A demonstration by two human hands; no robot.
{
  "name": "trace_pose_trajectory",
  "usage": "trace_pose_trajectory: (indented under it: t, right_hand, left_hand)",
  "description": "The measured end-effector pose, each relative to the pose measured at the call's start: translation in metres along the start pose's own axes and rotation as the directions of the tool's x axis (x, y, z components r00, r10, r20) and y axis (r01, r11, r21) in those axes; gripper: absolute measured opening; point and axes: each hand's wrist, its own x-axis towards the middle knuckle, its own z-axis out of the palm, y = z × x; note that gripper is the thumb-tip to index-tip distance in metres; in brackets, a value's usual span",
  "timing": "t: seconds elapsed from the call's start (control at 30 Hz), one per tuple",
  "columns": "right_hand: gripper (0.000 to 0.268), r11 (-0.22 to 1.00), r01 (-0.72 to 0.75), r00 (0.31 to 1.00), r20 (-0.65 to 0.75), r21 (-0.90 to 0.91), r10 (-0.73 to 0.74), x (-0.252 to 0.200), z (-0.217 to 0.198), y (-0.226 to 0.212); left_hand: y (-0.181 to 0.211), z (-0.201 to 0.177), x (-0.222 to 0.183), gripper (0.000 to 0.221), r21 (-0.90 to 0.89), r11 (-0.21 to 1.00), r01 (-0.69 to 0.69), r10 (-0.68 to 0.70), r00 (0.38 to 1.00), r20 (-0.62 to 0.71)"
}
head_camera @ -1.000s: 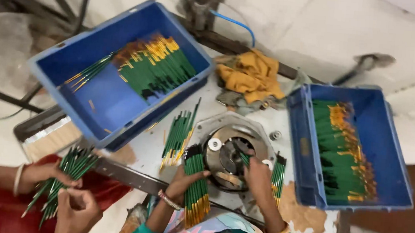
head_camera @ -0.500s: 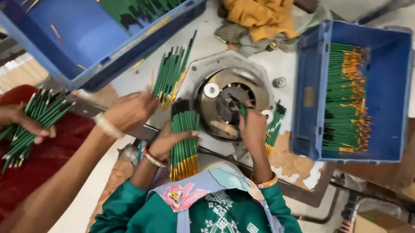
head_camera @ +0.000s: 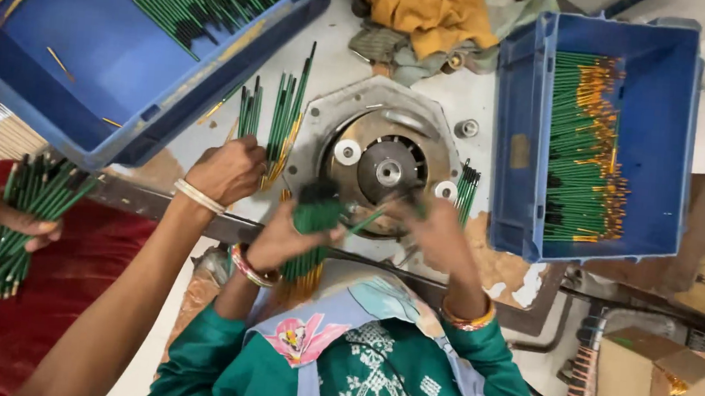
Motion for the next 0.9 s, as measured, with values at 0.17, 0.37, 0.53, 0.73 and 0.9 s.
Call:
trace_pose_trajectory:
  t: [0.17,0.37,0.53,0.73,0.9]
  right_hand:
    - [0.029,0.994,-0.095,0.852,-0.521,-0.057,0.051,-0.02,-0.045,-0.022]
    - [0.03,0.927,0.057,0.935,-0.306,-0.371,-0.181,0.013,0.021,0.038]
    - [0.041,0.895,0.04,0.969,-0.202,-0.444,-0.144,0.026,0.033,0.054]
    - [0.03,0.929,-0.047,0.995,-0.099,-0.366,0.011,0.018,0.041,0.06]
    - [0.046,0.996,-0.077,0.92,-0.387,-0.041,0.055,0.016,0.024,-0.001]
  left_hand:
    - [-0.005,-0.002,-0.001,0.023,-0.483,0.857,0.18,-0.306,0.932,-0.195]
    - [-0.036,-0.002,-0.007,0.027,-0.54,0.833,0.12,-0.278,0.935,-0.22]
    - [-0.027,0.001,-0.012,0.025,-0.534,0.842,0.077,-0.247,0.935,-0.255]
    - [-0.038,0.002,-0.015,0.021,-0.448,0.888,0.108,-0.216,0.956,-0.198]
    - [-0.023,0.005,-0.004,0.031,0.05,0.993,0.107,-0.102,0.99,-0.097]
